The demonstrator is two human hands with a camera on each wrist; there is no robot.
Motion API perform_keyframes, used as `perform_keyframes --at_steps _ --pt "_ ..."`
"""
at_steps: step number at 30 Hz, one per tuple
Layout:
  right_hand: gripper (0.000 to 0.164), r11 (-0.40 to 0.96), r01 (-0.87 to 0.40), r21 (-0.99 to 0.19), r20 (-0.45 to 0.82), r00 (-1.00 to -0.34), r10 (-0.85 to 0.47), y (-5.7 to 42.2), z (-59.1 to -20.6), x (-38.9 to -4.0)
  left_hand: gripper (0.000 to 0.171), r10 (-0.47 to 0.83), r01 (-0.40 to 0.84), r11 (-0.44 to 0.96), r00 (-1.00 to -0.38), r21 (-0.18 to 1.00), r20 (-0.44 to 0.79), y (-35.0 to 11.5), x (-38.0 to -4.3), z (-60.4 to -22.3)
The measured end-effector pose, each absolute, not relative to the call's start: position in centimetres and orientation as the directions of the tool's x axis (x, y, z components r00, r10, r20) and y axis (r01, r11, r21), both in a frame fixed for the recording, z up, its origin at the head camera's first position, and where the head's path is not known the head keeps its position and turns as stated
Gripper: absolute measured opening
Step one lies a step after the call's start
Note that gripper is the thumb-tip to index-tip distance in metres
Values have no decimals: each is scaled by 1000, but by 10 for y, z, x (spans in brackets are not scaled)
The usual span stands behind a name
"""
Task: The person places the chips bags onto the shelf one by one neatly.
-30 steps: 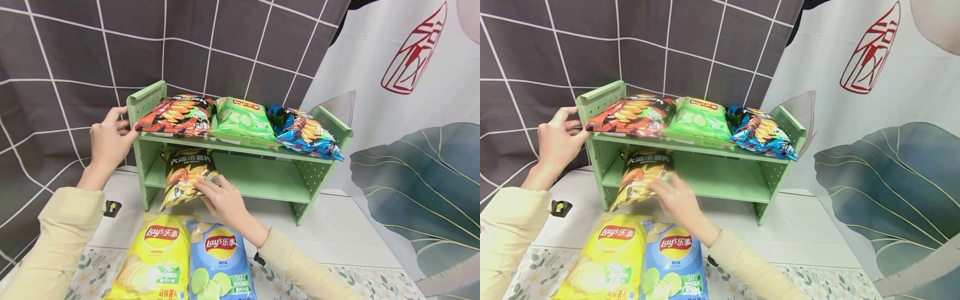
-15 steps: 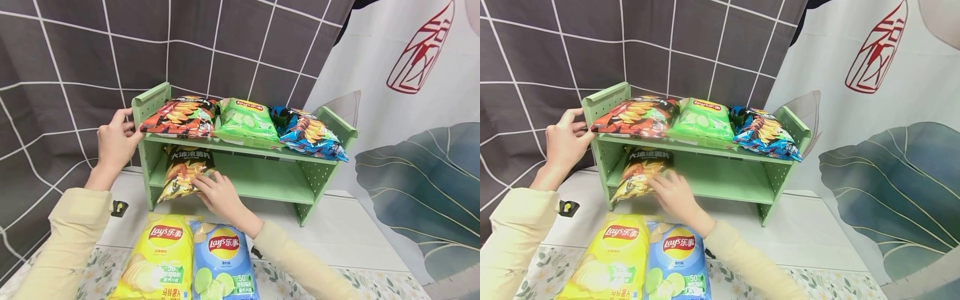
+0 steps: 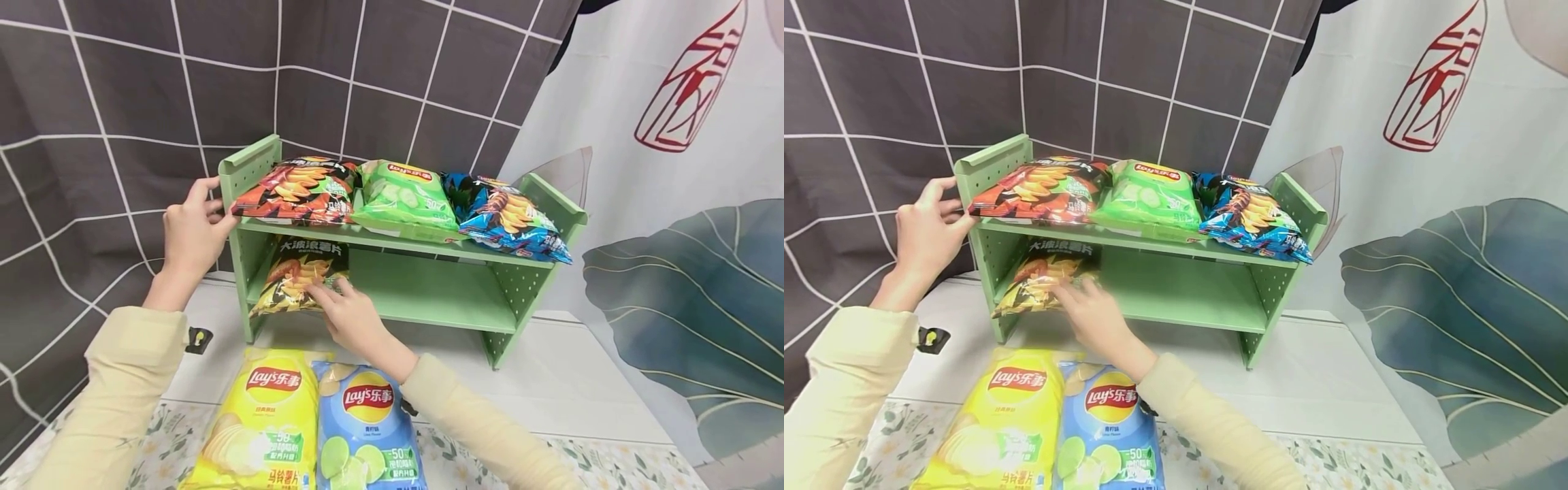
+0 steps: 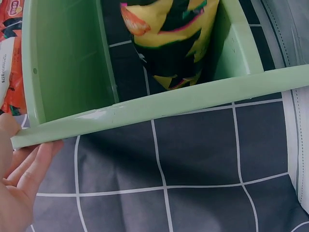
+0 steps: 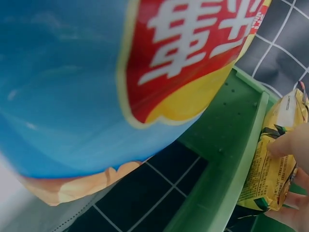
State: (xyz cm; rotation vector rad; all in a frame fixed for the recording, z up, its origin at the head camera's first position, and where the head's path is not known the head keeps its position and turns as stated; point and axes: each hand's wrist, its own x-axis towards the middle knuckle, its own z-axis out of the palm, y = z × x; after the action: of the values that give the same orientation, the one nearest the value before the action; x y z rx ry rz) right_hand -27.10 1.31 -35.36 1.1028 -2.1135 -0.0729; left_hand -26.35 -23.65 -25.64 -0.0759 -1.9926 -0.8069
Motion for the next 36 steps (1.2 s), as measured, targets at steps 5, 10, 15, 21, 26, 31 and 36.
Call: perform_keyframes --at_steps 5,10,15,21,26,31,36 --pt "61 625 -692 360 539 -393 -745 11 -355 -273 43 -265 366 777 -547 511 795 -236 -264 -256" --pt "70 604 -715 352 454 -434 -778 8 -358 -273 43 -272 361 778 -544 514 794 -237 -263 -254" --pt "73 610 -718 335 373 -494 -786 7 -358 -271 44 -272 357 779 -550 516 790 -237 -263 -253" --pt "76 602 -720 346 345 -499 -795 6 -355 -270 44 -274 356 774 -556 523 785 -236 -263 -253" --pt "77 610 -708 356 335 -513 -791 4 -357 -270 45 -277 350 771 -567 531 776 -235 -263 -253" --pt "83 620 -715 323 294 -548 -784 4 -356 -268 45 -283 344 769 -574 540 768 -234 -261 -253" --pt "90 639 -722 266 258 -585 -769 5 -352 -264 44 -282 346 767 -573 539 769 -234 -261 -254"
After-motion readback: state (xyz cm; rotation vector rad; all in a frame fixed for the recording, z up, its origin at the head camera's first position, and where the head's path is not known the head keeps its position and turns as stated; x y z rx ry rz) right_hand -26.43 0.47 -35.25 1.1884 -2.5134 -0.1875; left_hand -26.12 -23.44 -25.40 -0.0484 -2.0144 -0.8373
